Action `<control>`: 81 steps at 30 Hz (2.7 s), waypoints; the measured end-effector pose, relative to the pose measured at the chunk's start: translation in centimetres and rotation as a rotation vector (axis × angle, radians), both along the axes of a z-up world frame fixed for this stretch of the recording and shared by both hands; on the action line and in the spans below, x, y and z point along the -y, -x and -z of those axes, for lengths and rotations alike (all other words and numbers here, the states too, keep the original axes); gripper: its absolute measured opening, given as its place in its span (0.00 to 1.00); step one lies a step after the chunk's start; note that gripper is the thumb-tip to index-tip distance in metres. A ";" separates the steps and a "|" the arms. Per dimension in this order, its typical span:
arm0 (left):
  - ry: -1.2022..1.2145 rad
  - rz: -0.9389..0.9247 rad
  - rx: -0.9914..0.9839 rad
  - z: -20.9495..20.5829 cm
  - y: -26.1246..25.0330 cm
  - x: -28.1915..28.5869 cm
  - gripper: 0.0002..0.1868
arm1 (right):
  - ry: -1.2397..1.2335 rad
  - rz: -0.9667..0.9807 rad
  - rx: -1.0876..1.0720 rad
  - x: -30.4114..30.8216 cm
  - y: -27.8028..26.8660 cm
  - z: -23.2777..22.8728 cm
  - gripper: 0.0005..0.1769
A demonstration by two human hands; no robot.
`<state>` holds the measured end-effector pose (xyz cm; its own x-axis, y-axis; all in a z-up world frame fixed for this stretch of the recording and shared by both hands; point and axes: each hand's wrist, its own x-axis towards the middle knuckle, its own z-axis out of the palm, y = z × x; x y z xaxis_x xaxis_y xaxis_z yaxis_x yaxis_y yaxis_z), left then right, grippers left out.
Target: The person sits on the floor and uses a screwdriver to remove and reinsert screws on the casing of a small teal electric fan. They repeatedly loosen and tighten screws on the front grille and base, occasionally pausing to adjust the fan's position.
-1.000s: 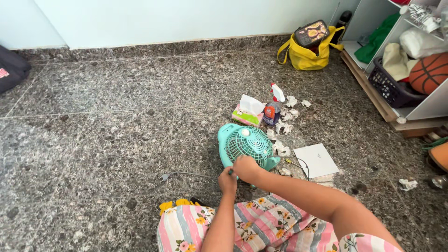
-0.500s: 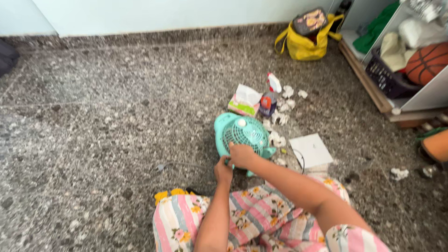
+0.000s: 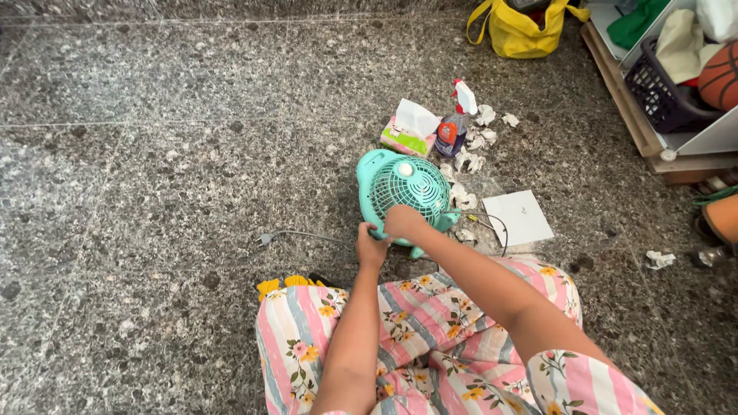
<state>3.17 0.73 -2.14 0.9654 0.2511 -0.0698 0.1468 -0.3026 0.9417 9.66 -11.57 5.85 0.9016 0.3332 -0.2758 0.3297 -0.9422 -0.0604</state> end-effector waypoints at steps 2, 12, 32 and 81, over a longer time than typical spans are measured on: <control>0.022 0.005 -0.027 0.2 0.0 0.0 0.31 | 0.035 -0.038 -0.078 0.7 -0.7 0.8 0.10; 0.500 0.019 -0.149 0.0 -1.4 0.3 0.17 | 0.071 0.013 0.222 -2.3 5.2 -4.8 0.28; 0.692 0.097 -0.409 -0.9 -1.0 -0.5 0.32 | -0.190 0.294 -0.330 0.6 -0.1 -2.0 0.26; 0.576 0.036 -0.311 -0.3 -1.1 0.7 0.33 | 0.125 -0.105 0.015 1.1 -3.2 -4.0 0.10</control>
<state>4.22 0.00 -1.86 0.8854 0.0581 -0.4612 0.4380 0.2278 0.8696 12.90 -12.71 9.88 0.8680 0.3900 -0.3075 0.4269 -0.9023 0.0607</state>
